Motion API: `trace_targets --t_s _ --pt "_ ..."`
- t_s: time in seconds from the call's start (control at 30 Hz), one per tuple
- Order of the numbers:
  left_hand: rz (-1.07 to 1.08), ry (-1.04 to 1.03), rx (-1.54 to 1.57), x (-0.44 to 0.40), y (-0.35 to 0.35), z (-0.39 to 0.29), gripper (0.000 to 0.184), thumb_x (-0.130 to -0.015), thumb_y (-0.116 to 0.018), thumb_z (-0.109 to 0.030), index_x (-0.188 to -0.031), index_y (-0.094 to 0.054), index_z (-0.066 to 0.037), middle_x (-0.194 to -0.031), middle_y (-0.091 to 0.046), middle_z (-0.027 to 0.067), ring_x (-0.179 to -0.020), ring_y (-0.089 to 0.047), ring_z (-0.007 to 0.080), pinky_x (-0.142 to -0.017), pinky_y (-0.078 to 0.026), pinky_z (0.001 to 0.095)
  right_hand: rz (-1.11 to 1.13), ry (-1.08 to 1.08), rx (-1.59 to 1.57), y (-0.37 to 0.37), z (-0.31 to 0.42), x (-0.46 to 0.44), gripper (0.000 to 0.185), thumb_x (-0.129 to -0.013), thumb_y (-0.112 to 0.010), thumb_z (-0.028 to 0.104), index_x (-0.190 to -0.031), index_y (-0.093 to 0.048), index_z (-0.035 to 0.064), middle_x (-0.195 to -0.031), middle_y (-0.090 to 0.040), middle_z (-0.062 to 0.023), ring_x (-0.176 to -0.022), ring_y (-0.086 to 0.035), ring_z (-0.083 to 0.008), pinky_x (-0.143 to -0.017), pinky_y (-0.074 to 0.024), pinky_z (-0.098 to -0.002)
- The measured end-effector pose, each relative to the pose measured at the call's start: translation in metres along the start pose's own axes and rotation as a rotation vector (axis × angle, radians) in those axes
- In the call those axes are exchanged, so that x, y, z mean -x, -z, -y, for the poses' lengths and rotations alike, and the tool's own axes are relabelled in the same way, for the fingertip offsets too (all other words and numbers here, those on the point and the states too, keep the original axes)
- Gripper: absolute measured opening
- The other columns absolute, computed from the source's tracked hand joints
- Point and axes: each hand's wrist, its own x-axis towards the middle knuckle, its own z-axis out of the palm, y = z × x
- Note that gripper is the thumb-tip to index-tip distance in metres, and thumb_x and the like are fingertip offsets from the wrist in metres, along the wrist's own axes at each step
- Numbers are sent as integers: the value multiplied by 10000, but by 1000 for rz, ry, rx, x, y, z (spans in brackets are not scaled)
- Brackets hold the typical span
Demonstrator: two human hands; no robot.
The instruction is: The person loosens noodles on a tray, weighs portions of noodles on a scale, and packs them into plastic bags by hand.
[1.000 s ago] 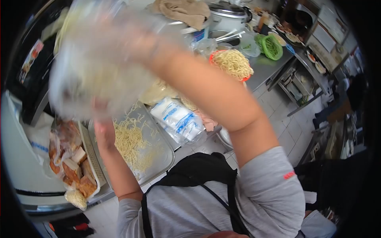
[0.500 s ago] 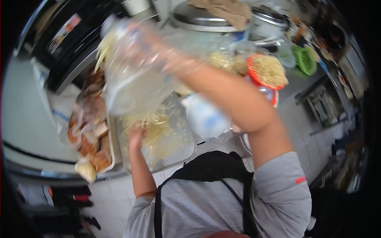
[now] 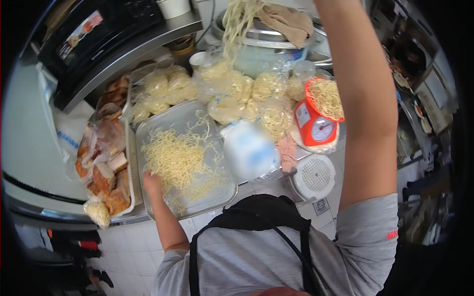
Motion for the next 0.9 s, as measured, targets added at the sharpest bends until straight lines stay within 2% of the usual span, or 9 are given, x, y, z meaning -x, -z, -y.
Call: trace_targets --t_s 0.17,0.27,0.37,0.4,0.53,0.73,0.8,0.87,0.9 --pt "252 94 57 -14 -1 11 450 -638 -481 -132 -1066 -475 7 -1000 -532 209 -944 -510 310 -790 -389 342 -101 59 202 59 19 13 393 -772 -528 280 -1113 -425 115 -1032 -473 -66 -847 -513 -163 -693 -453 -277" --pt "418 170 132 -19 4 9 627 -601 -499 -157 -1191 -360 2 -1146 -431 219 -1053 -431 306 -849 -353 336 -152 80 302 91 25 26 402 -770 -530 283 -1119 -421 114 -1047 -468 -66 -858 -511 -168 -701 -453 -280" --pt "438 34 81 -37 -1 28 759 -571 -517 -184 -1265 -251 -31 -1271 -272 222 -1135 -329 329 -907 -304 350 -198 89 407 125 29 43 412 -769 -533 286 -1124 -418 113 -1063 -463 -67 -869 -510 -173 -710 -453 -283" --pt "463 130 -93 -16 22 -21 821 -551 -552 -213 -1287 -215 -73 -1303 -183 223 -1165 -265 356 -935 -275 379 -213 85 436 137 29 50 416 -768 -534 287 -1126 -416 112 -1068 -461 -67 -873 -509 -175 -712 -452 -284" --pt "360 191 -443 3 31 -63 832 -541 -609 -203 -1282 -233 -155 -1271 -214 223 -1168 -243 370 -947 -274 392 -238 40 521 185 10 76 429 -765 -538 291 -1134 -412 111 -1088 -455 -69 -889 -507 -182 -723 -452 -288" --pt "322 163 -544 12 20 -78 808 -587 -610 -123 -1284 -205 -175 -1289 -193 203 -1186 -229 336 -968 -261 365 -216 -155 455 239 -57 131 449 -762 -543 298 -1145 -405 109 -1119 -445 -70 -912 -503 -192 -739 -451 -293" --pt "380 109 -656 10 14 -70 831 -571 -630 -121 -1282 -204 -177 -1294 -194 201 -1186 -242 330 -969 -267 362 31 -16 823 241 -67 149 464 -766 -533 318 -1159 -401 110 -1129 -440 -65 -924 -495 -194 -750 -446 -296" --pt "453 90 -718 11 16 -64 859 -551 -654 -125 -1281 -204 -178 -1293 -200 206 -1180 -259 333 -965 -280 363 59 -130 907 241 -73 157 470 -777 -509 340 -1174 -404 112 -1148 -425 -56 -943 -479 -189 -763 -435 -301" --pt "497 96 -724 12 20 -62 875 -539 -667 -130 -1280 -205 -177 -1291 -205 212 -1175 -269 338 -960 -288 366 -82 -361 671 238 -81 156 465 -783 -496 345 -1177 -408 112 -1163 -415 -51 -955 -470 -183 -769 -429 -306"
